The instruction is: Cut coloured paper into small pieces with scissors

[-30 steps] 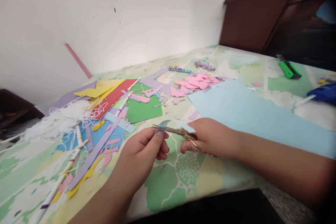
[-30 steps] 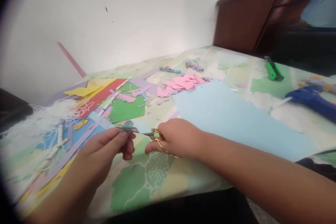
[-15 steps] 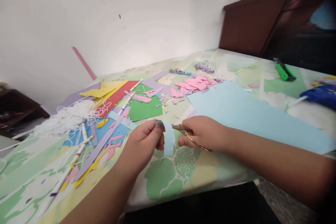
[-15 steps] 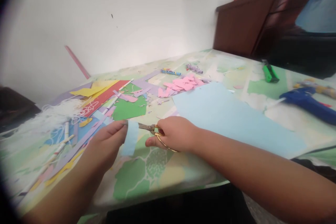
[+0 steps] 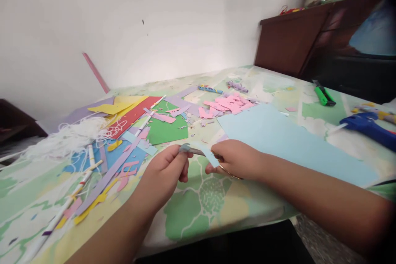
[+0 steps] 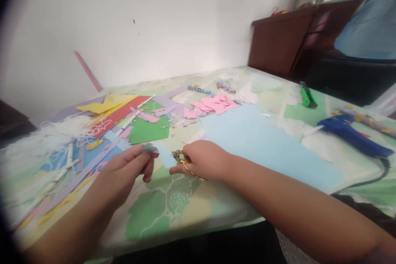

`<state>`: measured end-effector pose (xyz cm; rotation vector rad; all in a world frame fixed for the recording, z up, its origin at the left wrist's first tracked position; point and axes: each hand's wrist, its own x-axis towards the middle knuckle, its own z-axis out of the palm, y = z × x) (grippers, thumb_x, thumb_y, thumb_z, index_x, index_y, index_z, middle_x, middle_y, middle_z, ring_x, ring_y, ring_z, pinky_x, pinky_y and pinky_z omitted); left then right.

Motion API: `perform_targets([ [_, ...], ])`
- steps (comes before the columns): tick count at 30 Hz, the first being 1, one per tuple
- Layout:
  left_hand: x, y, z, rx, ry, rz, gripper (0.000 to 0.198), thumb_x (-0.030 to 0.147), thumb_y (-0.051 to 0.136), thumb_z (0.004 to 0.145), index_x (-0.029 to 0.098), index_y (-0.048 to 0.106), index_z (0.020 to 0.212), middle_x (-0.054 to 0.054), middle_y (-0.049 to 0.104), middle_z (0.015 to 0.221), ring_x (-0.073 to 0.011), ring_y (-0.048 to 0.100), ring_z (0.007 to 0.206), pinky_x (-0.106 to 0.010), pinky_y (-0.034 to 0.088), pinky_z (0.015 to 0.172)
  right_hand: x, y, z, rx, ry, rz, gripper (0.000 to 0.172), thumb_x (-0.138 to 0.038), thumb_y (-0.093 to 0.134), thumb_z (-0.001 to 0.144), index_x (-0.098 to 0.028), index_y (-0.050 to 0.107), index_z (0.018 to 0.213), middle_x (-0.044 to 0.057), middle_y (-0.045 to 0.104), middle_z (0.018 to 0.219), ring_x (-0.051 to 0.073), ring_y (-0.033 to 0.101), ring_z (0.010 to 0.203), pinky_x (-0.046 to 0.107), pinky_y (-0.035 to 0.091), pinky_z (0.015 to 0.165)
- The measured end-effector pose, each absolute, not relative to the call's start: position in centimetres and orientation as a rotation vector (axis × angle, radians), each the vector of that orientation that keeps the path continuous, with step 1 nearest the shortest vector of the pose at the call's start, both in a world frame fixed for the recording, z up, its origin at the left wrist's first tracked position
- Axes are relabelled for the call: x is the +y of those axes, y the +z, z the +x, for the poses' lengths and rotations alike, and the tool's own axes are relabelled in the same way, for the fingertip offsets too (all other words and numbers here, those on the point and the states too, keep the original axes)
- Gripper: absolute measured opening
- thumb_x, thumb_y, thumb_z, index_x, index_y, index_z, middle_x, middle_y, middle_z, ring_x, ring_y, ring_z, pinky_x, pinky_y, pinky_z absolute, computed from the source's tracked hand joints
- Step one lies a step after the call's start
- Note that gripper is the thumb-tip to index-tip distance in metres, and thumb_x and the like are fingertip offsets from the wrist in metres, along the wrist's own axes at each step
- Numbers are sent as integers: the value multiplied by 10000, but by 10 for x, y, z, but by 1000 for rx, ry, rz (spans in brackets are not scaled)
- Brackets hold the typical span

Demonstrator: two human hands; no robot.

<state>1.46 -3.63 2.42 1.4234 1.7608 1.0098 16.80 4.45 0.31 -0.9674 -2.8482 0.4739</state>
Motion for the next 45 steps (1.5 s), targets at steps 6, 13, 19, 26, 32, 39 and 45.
perform_targets([
  [6,-39,28,17,1770,1030,1376,269,303,338,747,202,459,529,54,415,408,-102,390,441,-217,299,463,45,3,168,-2866,487,-947,477,-610,343,674,-162,483,587,-6,501,523,85,380,453,181,227,415],
  [13,-40,31,18,1760,1067,1332,284,299,359,728,193,453,482,45,425,397,-102,400,424,-219,316,452,46,4,169,-2855,450,-969,527,-647,318,656,-154,499,607,15,524,572,93,406,488,185,240,433],
  [19,-38,32,18,1796,1110,1277,326,292,351,742,183,435,447,49,405,390,-84,368,386,-207,303,436,48,4,168,-2862,441,-1006,492,-620,333,669,-160,489,590,15,525,563,95,401,479,186,236,419],
  [26,-37,31,13,1765,990,1261,309,296,372,721,186,446,442,38,450,391,-95,379,419,-203,277,430,50,3,169,-2862,501,-965,528,-648,316,656,-158,510,619,16,521,557,100,421,490,190,244,423],
  [32,-35,31,14,1763,1038,1183,253,289,394,716,182,470,500,53,431,388,-78,375,382,-196,266,401,49,2,169,-2859,564,-965,550,-659,302,653,-155,515,596,17,510,546,98,415,479,189,247,416],
  [39,-30,20,7,1623,1135,1178,199,349,391,737,181,494,714,68,427,443,-78,405,414,-198,306,447,49,4,169,-2816,547,-1004,470,-601,355,673,-166,505,578,-11,474,491,83,389,443,185,234,408],
  [45,-28,16,5,1581,1165,1153,196,328,404,739,170,469,642,64,439,458,-64,412,433,-184,307,457,48,3,172,-2807,535,-1099,539,-663,303,642,-166,502,581,7,500,530,86,385,440,192,219,395],
])
